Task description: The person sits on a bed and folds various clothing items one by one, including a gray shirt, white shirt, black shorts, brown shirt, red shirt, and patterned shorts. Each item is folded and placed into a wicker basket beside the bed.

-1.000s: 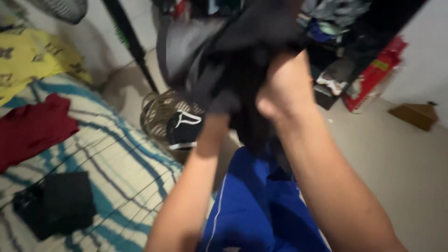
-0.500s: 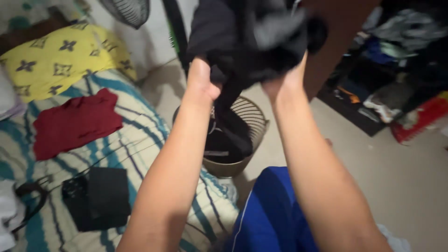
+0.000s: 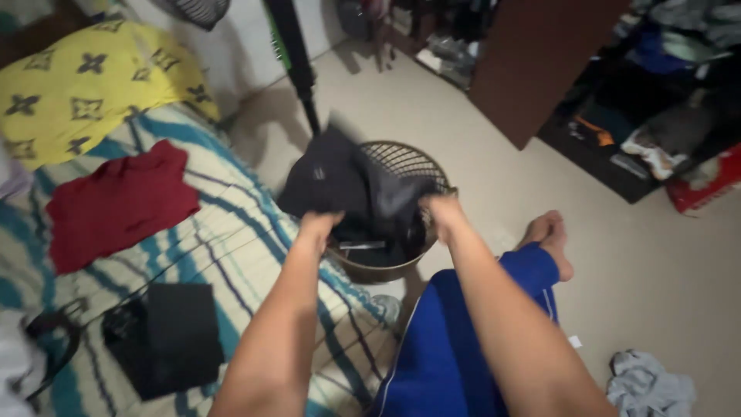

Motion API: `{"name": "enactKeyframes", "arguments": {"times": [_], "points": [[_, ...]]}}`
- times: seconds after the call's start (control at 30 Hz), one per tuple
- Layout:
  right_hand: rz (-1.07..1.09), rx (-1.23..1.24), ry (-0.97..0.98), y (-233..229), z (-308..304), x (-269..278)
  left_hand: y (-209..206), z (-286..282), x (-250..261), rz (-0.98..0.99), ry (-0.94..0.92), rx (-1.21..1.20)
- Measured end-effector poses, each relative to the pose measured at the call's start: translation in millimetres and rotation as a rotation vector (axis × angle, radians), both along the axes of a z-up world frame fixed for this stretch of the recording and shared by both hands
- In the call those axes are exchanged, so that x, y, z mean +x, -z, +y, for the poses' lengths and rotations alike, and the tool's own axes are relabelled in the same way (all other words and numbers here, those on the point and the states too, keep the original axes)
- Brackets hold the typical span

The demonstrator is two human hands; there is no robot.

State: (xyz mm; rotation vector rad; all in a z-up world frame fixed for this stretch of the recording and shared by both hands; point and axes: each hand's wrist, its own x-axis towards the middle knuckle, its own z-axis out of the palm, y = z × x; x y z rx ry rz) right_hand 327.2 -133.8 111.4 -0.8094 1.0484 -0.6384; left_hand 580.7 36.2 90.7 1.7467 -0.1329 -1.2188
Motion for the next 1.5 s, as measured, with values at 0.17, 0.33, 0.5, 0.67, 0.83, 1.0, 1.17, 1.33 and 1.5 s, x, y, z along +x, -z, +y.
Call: {"name": "enactKeyframes", "arguments": {"times": [0.17, 0.33, 0.5, 0.67, 0.83, 1.0, 1.17, 1.33, 1.5], "points": [[-0.212, -0.167, 0.031, -60, 65, -103, 76, -3, -34, -0.186, -0.263, -0.464], [-0.201, -0.216, 0.253, -94, 76, -241, 43, -68, -131, -0.206, -0.135, -0.586], [-0.131, -0.271, 0.408, -114, 98, -363, 23, -80, -203, -0.207, -0.041, -0.685], [-0.421, -0.201, 0.504, -67, 90, -406, 119, -57, -52, -0.266, -0.255, -0.617], [-0.555, -0.04, 0.145, -73, 125, -248, 102, 16, -2, -0.652, -0.386, -0.409], [-0.633, 0.142, -0.11, -68, 186, -126, 83, 35, 34, -1.088, -0.276, -0.259], [-0.574, 0.198, -0.21, -60, 205, -122, 54, 13, 68, -1.397, 0.05, -0.095], [-0.633, 0.165, -0.028, -37, 176, -174, 80, -39, 33, -0.87, 0.206, -0.056], [-0.603, 0.067, 0.207, -42, 162, -247, -12, -51, -78, -1.009, 0.236, 0.055]]}}
